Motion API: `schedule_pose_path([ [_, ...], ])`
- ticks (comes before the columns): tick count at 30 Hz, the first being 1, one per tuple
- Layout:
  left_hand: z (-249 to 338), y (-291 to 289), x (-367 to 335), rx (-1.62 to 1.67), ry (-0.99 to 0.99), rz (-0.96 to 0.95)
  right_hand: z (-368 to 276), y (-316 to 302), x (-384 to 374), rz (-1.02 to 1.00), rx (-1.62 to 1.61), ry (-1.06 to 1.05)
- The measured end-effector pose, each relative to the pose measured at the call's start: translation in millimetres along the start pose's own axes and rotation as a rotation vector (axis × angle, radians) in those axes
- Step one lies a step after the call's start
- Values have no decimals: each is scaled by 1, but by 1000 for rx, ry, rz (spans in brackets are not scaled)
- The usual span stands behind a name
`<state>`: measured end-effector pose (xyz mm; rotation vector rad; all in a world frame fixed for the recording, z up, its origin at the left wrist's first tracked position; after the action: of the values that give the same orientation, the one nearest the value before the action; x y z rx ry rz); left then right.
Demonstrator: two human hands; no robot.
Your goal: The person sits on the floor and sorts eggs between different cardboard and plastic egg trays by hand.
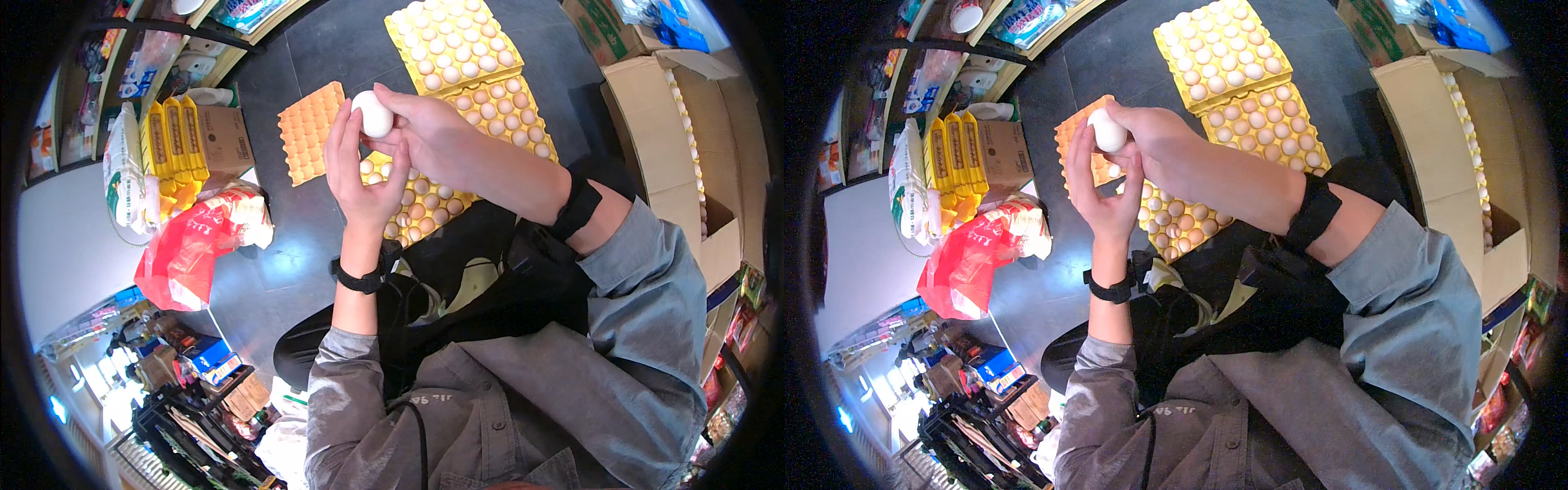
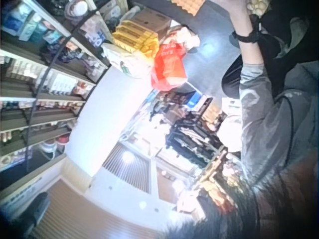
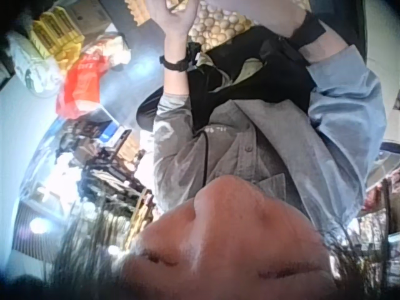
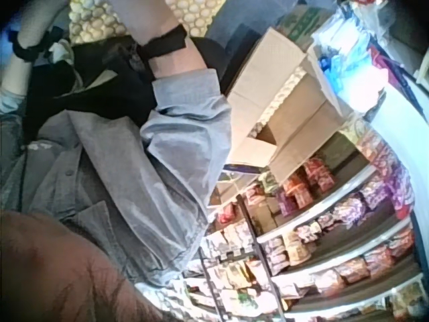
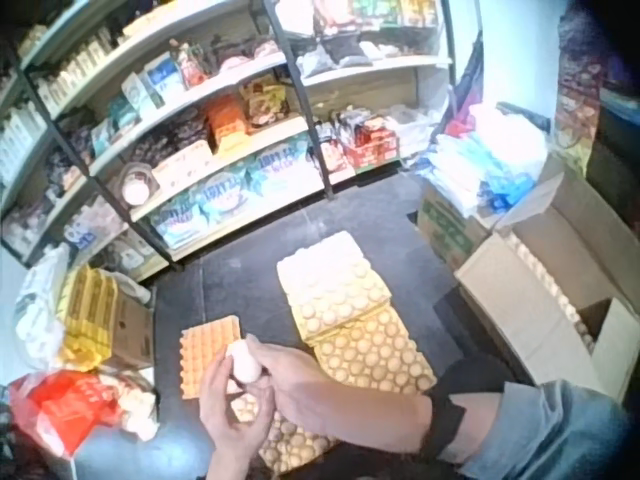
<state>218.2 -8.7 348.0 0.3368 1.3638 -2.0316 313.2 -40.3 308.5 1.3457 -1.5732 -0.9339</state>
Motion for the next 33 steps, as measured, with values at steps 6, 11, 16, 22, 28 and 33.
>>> schedule_pose_path([
  [6,8,3,4,-28,-79,10,8,-9,11,-76,135,87],
  [11,1,7,8,-73,-87,4,11,-13,13,10,345,99],
  [16,-87,26,25,102,-395,-44,-17,-27,18,387,499,175],
  [22,-215,102,102,45,-578,-417,-50,-29,10,401,457,78],
  [28,-280,167,164,-147,-744,-651,-61,-32,11,310,437,53],
  [33,-301,192,178,-237,-834,-737,-76,-50,6,366,447,15],
])
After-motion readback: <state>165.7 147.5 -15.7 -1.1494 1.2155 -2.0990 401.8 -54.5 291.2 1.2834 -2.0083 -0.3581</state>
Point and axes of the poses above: each hand's wrist, its own x-axis away from the middle knuckle, its own y-axis out of the palm, z = x × y, the point moved 6 cm from there along -x, towards the middle knuckle, and after that the axes turned 15 degrees about -z, right-handed, at the moved point
